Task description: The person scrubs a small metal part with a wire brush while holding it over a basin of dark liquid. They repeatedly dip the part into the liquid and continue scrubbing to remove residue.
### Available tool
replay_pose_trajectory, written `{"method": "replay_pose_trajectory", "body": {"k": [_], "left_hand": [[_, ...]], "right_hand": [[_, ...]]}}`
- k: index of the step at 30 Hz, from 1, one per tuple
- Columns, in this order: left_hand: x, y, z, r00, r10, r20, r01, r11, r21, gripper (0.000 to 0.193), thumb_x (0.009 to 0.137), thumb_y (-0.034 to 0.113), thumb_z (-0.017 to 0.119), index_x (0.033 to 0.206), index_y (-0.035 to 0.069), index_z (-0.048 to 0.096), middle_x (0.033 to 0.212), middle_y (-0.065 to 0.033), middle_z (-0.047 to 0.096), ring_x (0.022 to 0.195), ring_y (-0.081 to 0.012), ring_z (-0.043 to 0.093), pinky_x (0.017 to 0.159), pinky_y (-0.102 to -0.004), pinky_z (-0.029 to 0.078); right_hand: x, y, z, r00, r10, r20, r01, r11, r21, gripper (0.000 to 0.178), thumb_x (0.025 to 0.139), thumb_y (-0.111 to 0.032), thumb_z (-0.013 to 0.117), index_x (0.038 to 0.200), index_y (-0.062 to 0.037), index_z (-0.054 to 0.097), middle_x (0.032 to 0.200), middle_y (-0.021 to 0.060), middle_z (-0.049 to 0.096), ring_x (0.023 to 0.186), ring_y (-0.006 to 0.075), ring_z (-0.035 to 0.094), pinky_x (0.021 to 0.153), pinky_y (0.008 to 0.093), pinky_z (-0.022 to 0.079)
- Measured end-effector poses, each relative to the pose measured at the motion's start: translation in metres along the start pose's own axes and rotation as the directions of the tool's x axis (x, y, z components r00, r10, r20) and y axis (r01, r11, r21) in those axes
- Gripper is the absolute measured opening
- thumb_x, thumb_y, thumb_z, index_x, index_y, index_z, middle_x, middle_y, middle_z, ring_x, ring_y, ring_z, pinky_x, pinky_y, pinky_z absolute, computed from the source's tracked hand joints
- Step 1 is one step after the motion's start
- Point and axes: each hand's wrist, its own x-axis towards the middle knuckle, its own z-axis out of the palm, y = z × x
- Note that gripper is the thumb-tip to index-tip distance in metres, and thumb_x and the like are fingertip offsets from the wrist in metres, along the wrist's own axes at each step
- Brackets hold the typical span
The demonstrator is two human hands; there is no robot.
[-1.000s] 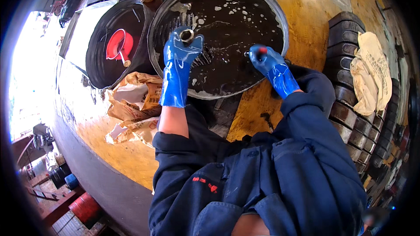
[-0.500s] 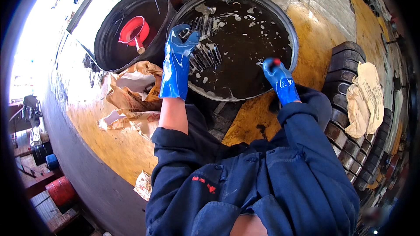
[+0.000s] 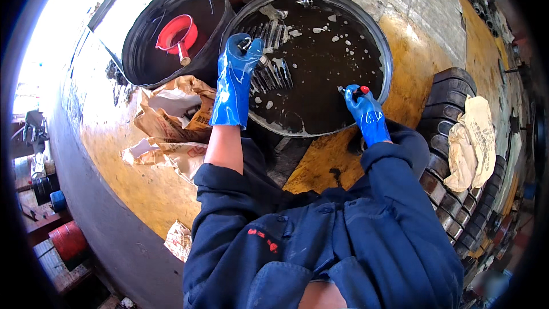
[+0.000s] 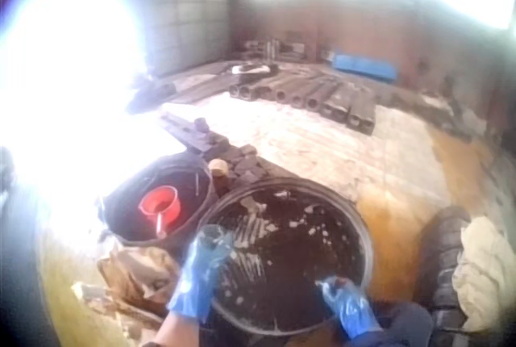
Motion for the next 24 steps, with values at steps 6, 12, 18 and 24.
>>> {"method": "replay_pose_trajectory", "body": {"k": [6, 12, 18, 24], "left_hand": [[0.001, -0.006, 0.001, 0.999, 0.023, -0.026, -0.022, 0.999, 0.028, 0.049, 0.087, 0.033, 0.088, 0.121, 0.003, 0.07, 0.104, -0.0083, 0.075, 0.089, -0.0126, 0.067, 0.079, -0.0302, 0.057], [0.002, -0.004, 0.0, 0.999, 0.039, -0.005, -0.039, 0.997, 0.06, 0.048, 0.087, 0.035, 0.086, 0.12, 0.003, 0.07, 0.103, -0.0084, 0.075, 0.089, -0.0123, 0.067, 0.08, -0.0302, 0.057], [-0.005, 0.015, -0.003, 1.0, 0.009, 0.017, -0.011, 0.995, 0.098, 0.048, 0.087, 0.036, 0.084, 0.119, 0.003, 0.071, 0.103, -0.0107, 0.075, 0.092, -0.0149, 0.069, 0.084, -0.0326, 0.057], [-0.006, 0.015, -0.005, 0.998, 0.044, 0.033, -0.047, 0.993, 0.104, 0.053, 0.088, 0.042, 0.083, 0.121, 0.003, 0.07, 0.105, -0.0132, 0.076, 0.095, -0.0202, 0.071, 0.088, -0.0359, 0.057]], "right_hand": [[-0.003, -0.011, -0.007, 0.999, -0.043, 0.014, 0.043, 0.999, 0.013, 0.031, 0.1, -0.044, 0.059, 0.112, -0.0194, 0.074, 0.108, 0.0162, 0.076, 0.1, 0.0397, 0.072, 0.084, 0.0478, 0.058], [-0.001, -0.007, -0.005, 0.999, -0.049, 0.016, 0.048, 0.997, 0.064, 0.029, 0.1, -0.041, 0.06, 0.112, -0.0192, 0.075, 0.107, 0.0166, 0.076, 0.098, 0.0398, 0.072, 0.083, 0.0476, 0.059], [0.001, 0.001, 0.001, 0.998, -0.055, 0.002, 0.055, 0.998, 0.032, 0.029, 0.1, -0.042, 0.061, 0.112, -0.0204, 0.075, 0.109, 0.0169, 0.075, 0.098, 0.0392, 0.073, 0.082, 0.0479, 0.059], [0.003, 0.013, 0.011, 0.998, -0.054, -0.025, 0.056, 0.996, 0.064, 0.028, 0.099, -0.042, 0.063, 0.112, -0.0205, 0.076, 0.111, 0.0158, 0.075, 0.1, 0.0381, 0.073, 0.084, 0.0472, 0.059]]}}
